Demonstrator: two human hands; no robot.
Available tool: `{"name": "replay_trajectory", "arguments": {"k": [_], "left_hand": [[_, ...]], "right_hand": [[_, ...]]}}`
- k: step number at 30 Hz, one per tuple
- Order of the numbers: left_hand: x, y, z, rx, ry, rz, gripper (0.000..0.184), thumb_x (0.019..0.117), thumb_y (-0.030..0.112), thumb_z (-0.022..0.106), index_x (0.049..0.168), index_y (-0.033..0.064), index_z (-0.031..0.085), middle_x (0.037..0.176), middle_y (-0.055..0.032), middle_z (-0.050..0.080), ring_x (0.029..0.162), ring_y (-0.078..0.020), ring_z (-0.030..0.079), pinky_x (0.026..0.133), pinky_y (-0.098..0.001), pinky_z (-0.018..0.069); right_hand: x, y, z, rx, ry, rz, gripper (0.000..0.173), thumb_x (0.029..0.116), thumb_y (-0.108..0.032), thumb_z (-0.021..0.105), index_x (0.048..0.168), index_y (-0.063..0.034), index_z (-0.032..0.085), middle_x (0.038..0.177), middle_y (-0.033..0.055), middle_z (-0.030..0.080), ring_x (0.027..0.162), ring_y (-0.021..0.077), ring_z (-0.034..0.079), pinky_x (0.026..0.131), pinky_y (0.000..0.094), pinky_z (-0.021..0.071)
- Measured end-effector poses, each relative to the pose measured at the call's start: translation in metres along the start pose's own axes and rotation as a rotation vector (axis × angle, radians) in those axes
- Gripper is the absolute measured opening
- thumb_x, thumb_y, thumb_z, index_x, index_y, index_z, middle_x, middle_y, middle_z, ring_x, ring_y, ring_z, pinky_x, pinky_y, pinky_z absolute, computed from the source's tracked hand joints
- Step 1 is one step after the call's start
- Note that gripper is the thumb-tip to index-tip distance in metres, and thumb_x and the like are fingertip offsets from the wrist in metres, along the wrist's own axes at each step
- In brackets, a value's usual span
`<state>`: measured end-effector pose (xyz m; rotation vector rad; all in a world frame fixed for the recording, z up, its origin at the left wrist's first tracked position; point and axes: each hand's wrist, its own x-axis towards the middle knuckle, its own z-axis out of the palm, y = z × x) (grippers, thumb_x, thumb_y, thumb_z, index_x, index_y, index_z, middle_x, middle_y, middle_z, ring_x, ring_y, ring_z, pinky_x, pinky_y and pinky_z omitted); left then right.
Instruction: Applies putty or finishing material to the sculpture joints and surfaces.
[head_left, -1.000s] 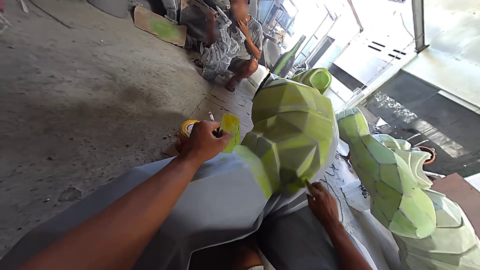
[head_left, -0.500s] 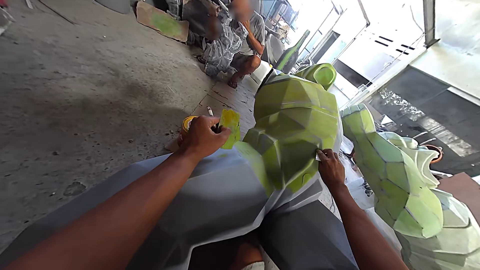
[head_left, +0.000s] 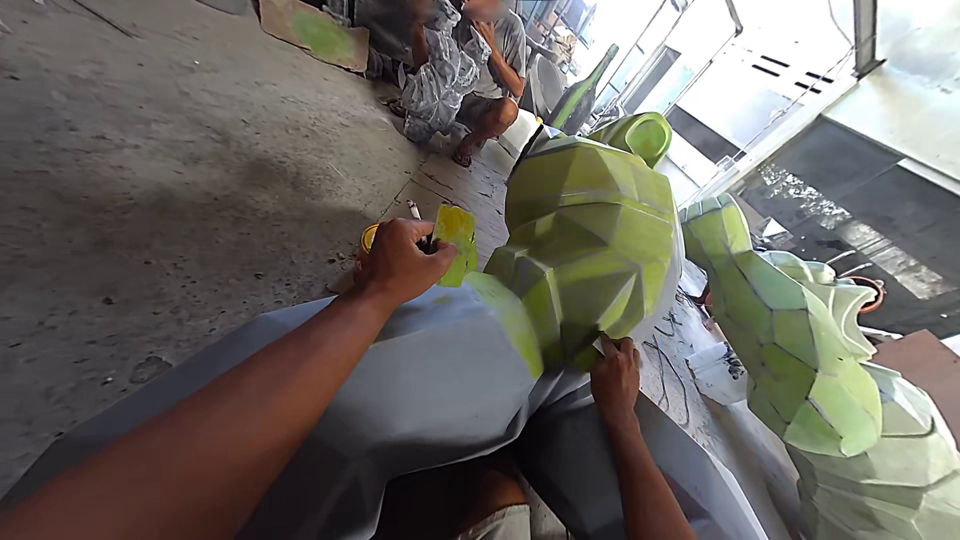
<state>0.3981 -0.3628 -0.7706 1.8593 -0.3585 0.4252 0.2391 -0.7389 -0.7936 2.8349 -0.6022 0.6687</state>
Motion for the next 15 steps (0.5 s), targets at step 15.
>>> {"name": "replay_trajectory", "arguments": {"k": [15], "left_hand": [[-0.001,-0.002,0.001,-0.005,0.01,-0.004,0.02,0.0921,0.026,0.064,0.076,0.0148,0.068,0.063,0.0013,0.059,0.055,-0.0119,0.055,0.053,-0.0408,0.0449]], "right_hand": [[-0.077,-0.018,0.033,-0.172,0.039,-0.192,0.047,0.0885,-0.002,0.061,0.13,-0.0198,0.072,0.114,0.0103,0.068,0.104,0.0259,0.066,0.083,0.0365,0.0586]]}}
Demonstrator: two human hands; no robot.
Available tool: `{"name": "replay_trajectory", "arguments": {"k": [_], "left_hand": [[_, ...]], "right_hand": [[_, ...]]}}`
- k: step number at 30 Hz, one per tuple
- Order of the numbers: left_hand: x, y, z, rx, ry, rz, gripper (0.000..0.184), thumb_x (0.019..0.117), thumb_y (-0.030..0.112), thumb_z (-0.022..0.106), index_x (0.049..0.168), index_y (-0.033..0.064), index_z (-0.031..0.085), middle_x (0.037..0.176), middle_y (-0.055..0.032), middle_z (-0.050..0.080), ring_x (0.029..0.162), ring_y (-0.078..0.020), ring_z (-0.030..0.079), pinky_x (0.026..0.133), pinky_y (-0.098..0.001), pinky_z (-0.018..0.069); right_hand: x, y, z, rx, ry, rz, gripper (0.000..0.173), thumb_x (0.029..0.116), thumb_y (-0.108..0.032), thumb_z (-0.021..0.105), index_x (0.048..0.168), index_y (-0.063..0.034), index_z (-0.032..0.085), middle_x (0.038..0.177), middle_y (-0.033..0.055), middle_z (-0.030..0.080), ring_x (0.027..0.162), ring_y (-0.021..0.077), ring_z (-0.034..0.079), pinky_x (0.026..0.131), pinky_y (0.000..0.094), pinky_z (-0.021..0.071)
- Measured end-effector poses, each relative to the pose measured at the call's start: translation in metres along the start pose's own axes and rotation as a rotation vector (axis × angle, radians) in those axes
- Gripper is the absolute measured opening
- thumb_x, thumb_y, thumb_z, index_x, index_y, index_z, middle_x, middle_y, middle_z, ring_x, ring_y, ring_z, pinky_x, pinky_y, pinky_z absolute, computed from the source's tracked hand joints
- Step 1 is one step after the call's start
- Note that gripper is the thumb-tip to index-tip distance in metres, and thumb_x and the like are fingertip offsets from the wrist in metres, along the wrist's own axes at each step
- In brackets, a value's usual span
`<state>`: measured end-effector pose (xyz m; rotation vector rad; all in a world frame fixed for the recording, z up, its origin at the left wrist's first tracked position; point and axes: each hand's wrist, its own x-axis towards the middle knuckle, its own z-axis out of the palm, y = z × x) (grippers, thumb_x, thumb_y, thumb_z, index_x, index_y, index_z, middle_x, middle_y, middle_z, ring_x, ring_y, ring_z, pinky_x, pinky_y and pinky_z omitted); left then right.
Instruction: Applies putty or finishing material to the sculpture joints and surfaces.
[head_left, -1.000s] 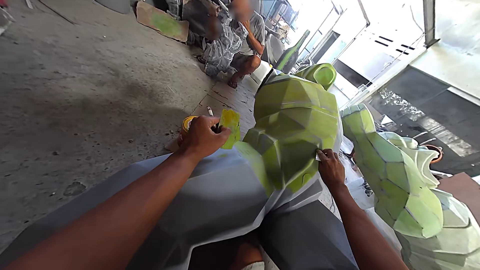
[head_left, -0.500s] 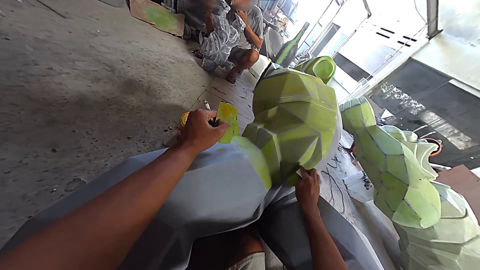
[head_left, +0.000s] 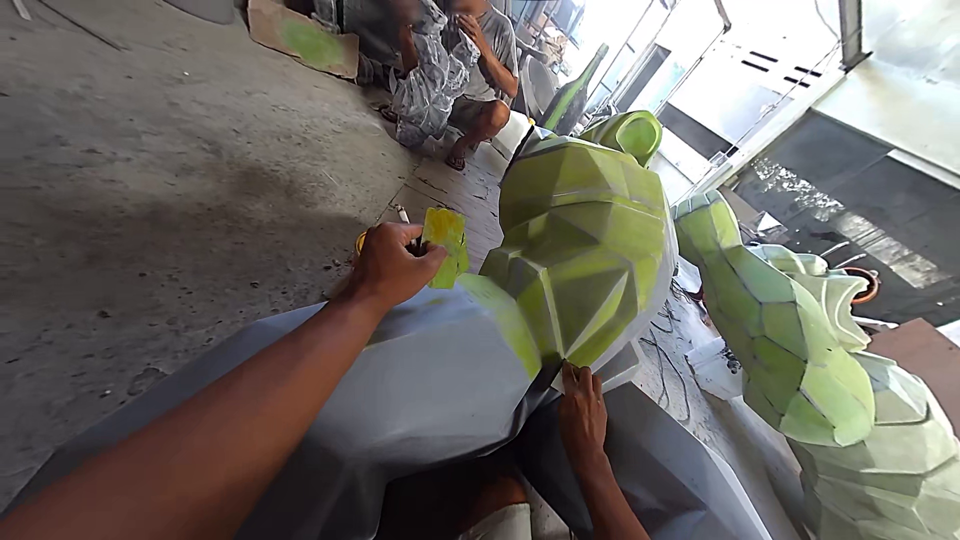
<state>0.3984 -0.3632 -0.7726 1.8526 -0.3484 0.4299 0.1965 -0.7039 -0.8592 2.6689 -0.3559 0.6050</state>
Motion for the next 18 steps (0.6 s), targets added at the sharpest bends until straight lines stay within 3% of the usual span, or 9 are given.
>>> {"name": "replay_trajectory", "arguments": {"k": [4,7,12,16,18], "left_hand": [[0.001,-0.002,0.0,0.007,-0.004,-0.01,0.019,0.0923,0.027,0.064,0.079,0.0156,0.07,0.064,0.0012,0.06,0.056,-0.0123,0.056,0.053,-0.0422,0.0457],[0.001,-0.002,0.001,0.009,0.0,-0.003,0.019,0.0918,0.028,0.064,0.078,0.0157,0.07,0.064,0.0015,0.059,0.055,-0.0126,0.056,0.052,-0.0425,0.0453],[0.001,-0.002,0.0,0.016,-0.001,-0.006,0.02,0.0921,0.027,0.065,0.078,0.0145,0.069,0.064,0.0003,0.06,0.056,-0.0131,0.057,0.053,-0.0418,0.046],[-0.001,0.001,-0.003,0.036,-0.01,-0.009,0.023,0.0935,0.026,0.064,0.075,0.0126,0.066,0.06,-0.0012,0.056,0.053,-0.0154,0.053,0.05,-0.0427,0.0432],[-0.002,0.001,-0.003,0.047,0.0,-0.002,0.025,0.0929,0.027,0.063,0.072,0.0136,0.063,0.058,-0.0003,0.053,0.05,-0.0146,0.051,0.048,-0.0412,0.0407]], "right_hand": [[-0.001,0.006,-0.003,0.028,-0.032,-0.051,0.043,0.0873,-0.006,0.063,0.125,-0.0219,0.074,0.111,0.0079,0.069,0.104,0.0251,0.066,0.084,0.0361,0.0583],[-0.002,0.016,-0.01,0.194,-0.06,-0.043,0.04,0.087,-0.013,0.063,0.123,-0.0227,0.075,0.111,0.0047,0.071,0.105,0.0224,0.068,0.085,0.0392,0.0587],[0.023,0.059,-0.03,0.625,0.263,0.145,0.029,0.0937,-0.008,0.06,0.117,-0.0103,0.077,0.104,0.0067,0.075,0.092,0.0178,0.072,0.08,0.0401,0.0614],[0.045,0.089,-0.023,0.715,0.275,0.303,0.024,0.1011,-0.013,0.059,0.117,-0.0095,0.077,0.11,0.0092,0.076,0.101,0.0203,0.072,0.09,0.0459,0.0584],[0.052,0.095,-0.014,0.722,0.281,0.302,0.024,0.1012,-0.012,0.059,0.117,-0.01,0.077,0.108,0.009,0.076,0.099,0.0208,0.072,0.088,0.0459,0.0583]]}}
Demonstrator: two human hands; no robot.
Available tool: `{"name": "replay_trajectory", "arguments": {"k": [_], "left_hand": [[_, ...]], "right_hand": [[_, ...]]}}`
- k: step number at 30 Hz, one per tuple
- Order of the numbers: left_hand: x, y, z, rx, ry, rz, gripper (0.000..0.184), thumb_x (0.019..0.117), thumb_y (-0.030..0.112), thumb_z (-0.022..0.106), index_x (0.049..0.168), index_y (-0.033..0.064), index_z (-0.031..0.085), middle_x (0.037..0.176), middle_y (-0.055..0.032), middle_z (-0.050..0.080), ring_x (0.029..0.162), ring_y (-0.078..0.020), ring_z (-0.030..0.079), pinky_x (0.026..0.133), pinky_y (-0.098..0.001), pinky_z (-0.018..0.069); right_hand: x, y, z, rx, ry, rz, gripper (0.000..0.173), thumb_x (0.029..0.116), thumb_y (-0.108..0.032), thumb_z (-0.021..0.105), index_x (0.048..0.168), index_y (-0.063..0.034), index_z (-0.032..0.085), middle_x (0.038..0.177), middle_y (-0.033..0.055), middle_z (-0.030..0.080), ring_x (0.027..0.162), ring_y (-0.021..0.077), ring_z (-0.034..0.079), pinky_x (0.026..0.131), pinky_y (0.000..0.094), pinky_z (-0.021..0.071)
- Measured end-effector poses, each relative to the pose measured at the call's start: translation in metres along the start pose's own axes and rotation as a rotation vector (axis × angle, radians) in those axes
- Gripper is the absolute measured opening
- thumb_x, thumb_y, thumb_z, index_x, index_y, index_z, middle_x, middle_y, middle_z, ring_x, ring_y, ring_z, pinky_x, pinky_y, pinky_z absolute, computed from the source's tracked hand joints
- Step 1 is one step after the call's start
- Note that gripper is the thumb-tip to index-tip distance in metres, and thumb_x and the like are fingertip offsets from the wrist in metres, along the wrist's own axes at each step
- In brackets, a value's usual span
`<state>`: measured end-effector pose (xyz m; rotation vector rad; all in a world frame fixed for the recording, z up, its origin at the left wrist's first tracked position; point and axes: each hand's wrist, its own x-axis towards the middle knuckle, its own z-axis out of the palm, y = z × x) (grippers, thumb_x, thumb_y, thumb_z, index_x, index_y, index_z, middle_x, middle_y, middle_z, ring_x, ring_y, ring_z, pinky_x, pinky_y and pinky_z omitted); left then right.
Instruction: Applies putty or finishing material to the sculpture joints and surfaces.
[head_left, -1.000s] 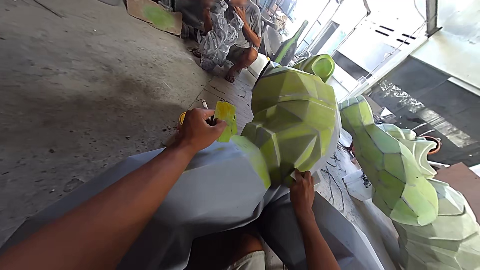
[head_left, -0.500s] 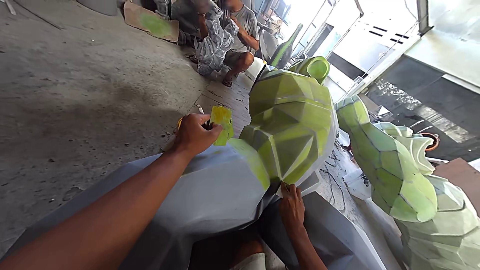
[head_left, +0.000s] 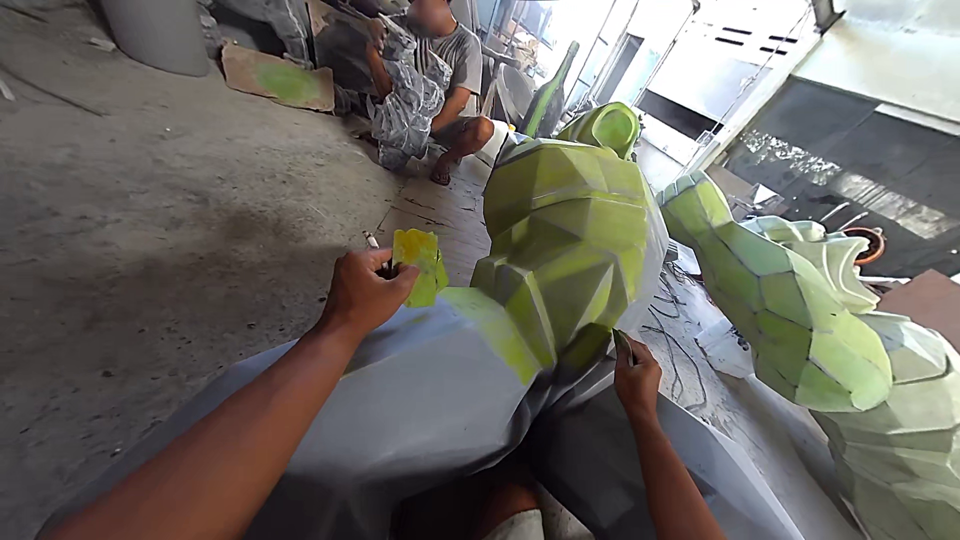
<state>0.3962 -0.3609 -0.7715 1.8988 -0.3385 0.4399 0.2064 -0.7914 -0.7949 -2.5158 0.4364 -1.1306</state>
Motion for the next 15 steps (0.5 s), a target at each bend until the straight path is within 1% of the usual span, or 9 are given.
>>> {"name": "replay_trajectory", "arguments": {"k": [2,5,8,9,12,14,15], "left_hand": [[0.0,0.001,0.0,0.0,0.0,-0.003,0.024,0.0929,0.027,0.063,0.074,0.0133,0.065,0.06,-0.0005,0.054,0.052,-0.0143,0.052,0.05,-0.0413,0.0415],[-0.001,0.001,-0.001,-0.001,-0.001,-0.013,0.021,0.094,0.026,0.064,0.08,0.0117,0.069,0.062,-0.0017,0.058,0.053,-0.0142,0.053,0.051,-0.0413,0.0438],[-0.002,0.004,-0.001,0.008,0.006,-0.014,0.02,0.0974,0.022,0.064,0.084,0.0098,0.071,0.064,-0.0038,0.061,0.053,-0.015,0.055,0.051,-0.0405,0.0459],[-0.002,0.004,-0.002,0.013,0.006,-0.016,0.019,0.098,0.021,0.064,0.085,0.0094,0.071,0.065,-0.0044,0.062,0.053,-0.0155,0.056,0.051,-0.0412,0.0463],[-0.002,0.003,-0.002,0.023,0.003,-0.009,0.021,0.098,0.021,0.063,0.083,0.009,0.069,0.063,-0.0042,0.06,0.052,-0.015,0.054,0.05,-0.0408,0.0446],[-0.002,0.004,-0.002,0.023,0.002,-0.011,0.021,0.0984,0.021,0.062,0.083,0.0081,0.07,0.063,-0.004,0.059,0.052,-0.0143,0.053,0.05,-0.0395,0.0448],[-0.002,0.004,-0.002,0.022,0.007,-0.014,0.021,0.0982,0.021,0.062,0.083,0.0077,0.069,0.063,-0.0039,0.059,0.052,-0.0137,0.053,0.05,-0.0388,0.0448]], "right_hand": [[-0.003,0.002,0.006,0.006,-0.023,-0.03,0.023,0.0999,-0.011,0.061,0.115,-0.0113,0.077,0.108,0.0077,0.075,0.098,0.0197,0.071,0.087,0.0439,0.0591],[-0.02,-0.01,0.009,-0.021,-0.099,-0.117,0.024,0.0957,-0.008,0.062,0.114,-0.0121,0.078,0.106,0.0064,0.074,0.097,0.0175,0.072,0.086,0.0416,0.0608],[-0.038,-0.031,0.007,0.043,-0.12,-0.145,0.024,0.0941,-0.012,0.062,0.111,-0.0175,0.079,0.104,-0.0017,0.075,0.096,0.0085,0.071,0.085,0.0336,0.0614],[-0.044,-0.039,0.006,0.101,-0.11,-0.119,0.025,0.0939,-0.012,0.062,0.111,-0.0173,0.079,0.103,-0.0023,0.075,0.096,0.0073,0.07,0.085,0.032,0.0609],[-0.068,-0.053,0.008,0.285,-0.086,0.046,0.024,0.0942,-0.011,0.06,0.109,-0.0145,0.079,0.101,-0.0016,0.075,0.093,0.0062,0.07,0.083,0.0299,0.06],[-0.087,-0.057,0.013,0.358,-0.111,0.136,0.023,0.0944,-0.011,0.059,0.107,-0.0125,0.078,0.1,-0.0011,0.076,0.091,0.0063,0.071,0.083,0.0291,0.0603],[-0.096,-0.058,0.015,0.377,-0.137,0.155,0.024,0.0944,-0.011,0.059,0.109,-0.0123,0.078,0.101,-0.0013,0.076,0.093,0.0059,0.071,0.084,0.0286,0.0601]]}}
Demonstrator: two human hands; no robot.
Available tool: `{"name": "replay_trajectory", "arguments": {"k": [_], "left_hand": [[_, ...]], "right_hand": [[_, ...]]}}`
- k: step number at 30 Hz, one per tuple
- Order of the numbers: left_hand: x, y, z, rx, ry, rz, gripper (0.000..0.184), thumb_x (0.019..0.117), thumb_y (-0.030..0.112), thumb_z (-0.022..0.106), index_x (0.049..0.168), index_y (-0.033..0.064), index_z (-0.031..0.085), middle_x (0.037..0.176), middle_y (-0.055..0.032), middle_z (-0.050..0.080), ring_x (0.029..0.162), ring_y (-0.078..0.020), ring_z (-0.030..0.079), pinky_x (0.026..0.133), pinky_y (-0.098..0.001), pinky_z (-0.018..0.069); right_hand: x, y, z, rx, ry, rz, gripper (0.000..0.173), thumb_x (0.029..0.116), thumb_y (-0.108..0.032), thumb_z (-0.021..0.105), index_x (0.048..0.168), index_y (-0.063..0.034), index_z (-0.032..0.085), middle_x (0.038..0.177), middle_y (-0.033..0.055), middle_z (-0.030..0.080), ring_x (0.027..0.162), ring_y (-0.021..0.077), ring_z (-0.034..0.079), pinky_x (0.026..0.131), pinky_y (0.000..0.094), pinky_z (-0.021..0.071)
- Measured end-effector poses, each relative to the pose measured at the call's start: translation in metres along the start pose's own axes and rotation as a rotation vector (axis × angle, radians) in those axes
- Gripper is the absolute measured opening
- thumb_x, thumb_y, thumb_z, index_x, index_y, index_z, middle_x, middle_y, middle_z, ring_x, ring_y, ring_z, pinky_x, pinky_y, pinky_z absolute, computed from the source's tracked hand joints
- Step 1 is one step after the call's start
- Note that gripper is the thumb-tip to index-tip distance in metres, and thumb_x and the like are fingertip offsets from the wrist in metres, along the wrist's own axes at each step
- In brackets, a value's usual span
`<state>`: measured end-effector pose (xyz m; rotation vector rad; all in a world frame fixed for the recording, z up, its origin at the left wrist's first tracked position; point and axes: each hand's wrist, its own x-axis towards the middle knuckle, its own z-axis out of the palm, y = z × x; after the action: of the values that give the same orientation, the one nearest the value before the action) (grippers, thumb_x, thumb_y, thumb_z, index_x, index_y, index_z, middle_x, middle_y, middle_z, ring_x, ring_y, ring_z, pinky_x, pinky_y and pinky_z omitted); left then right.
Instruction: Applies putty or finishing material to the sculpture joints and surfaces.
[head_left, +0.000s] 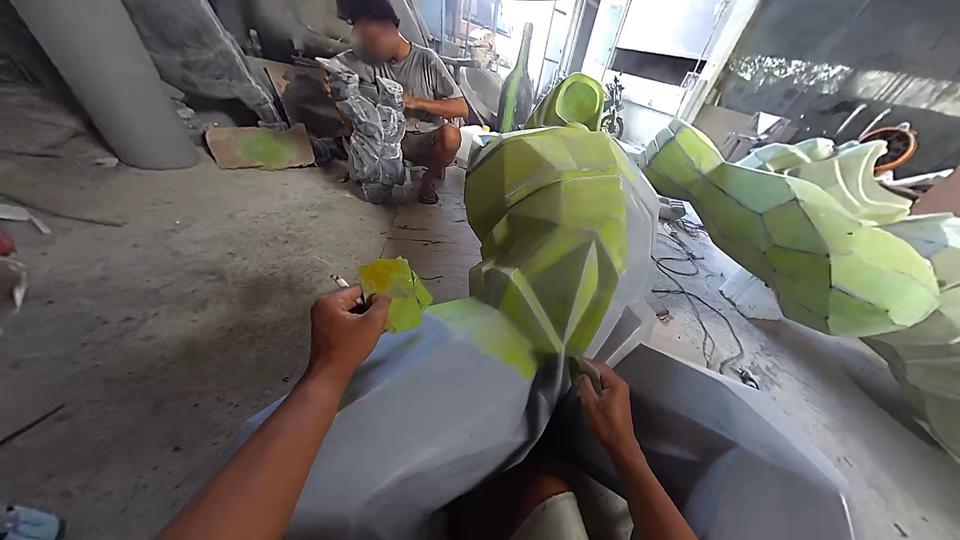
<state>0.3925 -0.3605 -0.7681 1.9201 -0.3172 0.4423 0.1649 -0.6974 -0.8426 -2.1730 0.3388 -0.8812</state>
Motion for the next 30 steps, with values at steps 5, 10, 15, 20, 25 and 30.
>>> {"name": "replay_trajectory", "arguments": {"k": [5,10,15,20,25,30], "left_hand": [[-0.001,0.0,0.001,-0.009,0.021,0.024,0.019,0.0971,0.018,0.063,0.084,0.007,0.069,0.063,-0.0018,0.059,0.052,-0.0086,0.052,0.05,-0.0321,0.0447],[0.0,-0.004,0.003,-0.032,0.022,0.048,0.018,0.0975,0.019,0.063,0.086,0.0076,0.07,0.064,-0.0003,0.06,0.052,-0.0059,0.053,0.051,-0.0284,0.0453],[-0.001,-0.001,0.003,-0.054,0.005,0.045,0.016,0.0982,0.018,0.063,0.091,0.0058,0.07,0.065,0.0004,0.062,0.052,-0.0035,0.055,0.051,-0.0258,0.0489],[0.0,-0.007,0.003,-0.018,0.003,0.057,0.018,0.0976,0.02,0.063,0.087,0.0068,0.069,0.062,0.0016,0.058,0.051,-0.0032,0.05,0.05,-0.0257,0.0433],[0.003,-0.009,0.004,0.004,0.007,0.053,0.021,0.098,0.019,0.061,0.082,0.0067,0.066,0.058,0.003,0.052,0.048,-0.0041,0.045,0.048,-0.0253,0.0391],[0.005,-0.012,0.005,-0.007,0.023,0.041,0.021,0.0979,0.016,0.061,0.081,0.0057,0.065,0.06,0.0036,0.052,0.049,-0.003,0.047,0.049,-0.0233,0.0413]], "right_hand": [[-0.04,0.009,0.007,0.132,-0.028,0.12,0.028,0.0954,-0.011,0.057,0.114,-0.012,0.077,0.107,-0.001,0.077,0.098,0.0063,0.072,0.089,0.0285,0.0603],[-0.06,0.016,0.003,0.263,0.064,0.232,0.027,0.096,-0.008,0.056,0.114,-0.0079,0.077,0.105,0.0019,0.078,0.097,0.0094,0.073,0.088,0.0306,0.0615],[-0.043,0.019,0.015,0.093,0.219,0.253,0.026,0.0971,-0.014,0.058,0.115,-0.0102,0.076,0.104,0.0019,0.076,0.094,0.0082,0.072,0.086,0.032,0.0612],[-0.019,0.012,0.045,-0.079,0.376,0.248,0.022,0.0962,-0.011,0.064,0.115,-0.0104,0.076,0.107,0.0048,0.076,0.099,0.0154,0.073,0.09,0.0408,0.06],[-0.012,0.013,0.074,-0.171,0.424,0.257,0.028,0.0904,-0.005,0.069,0.117,-0.0118,0.077,0.107,0.0093,0.073,0.095,0.022,0.072,0.083,0.0441,0.0611],[-0.015,0.006,0.092,-0.208,0.389,0.257,0.032,0.0896,-0.01,0.07,0.12,-0.0158,0.078,0.096,0.0059,0.072,0.081,0.0172,0.07,0.073,0.0384,0.0614]]}}
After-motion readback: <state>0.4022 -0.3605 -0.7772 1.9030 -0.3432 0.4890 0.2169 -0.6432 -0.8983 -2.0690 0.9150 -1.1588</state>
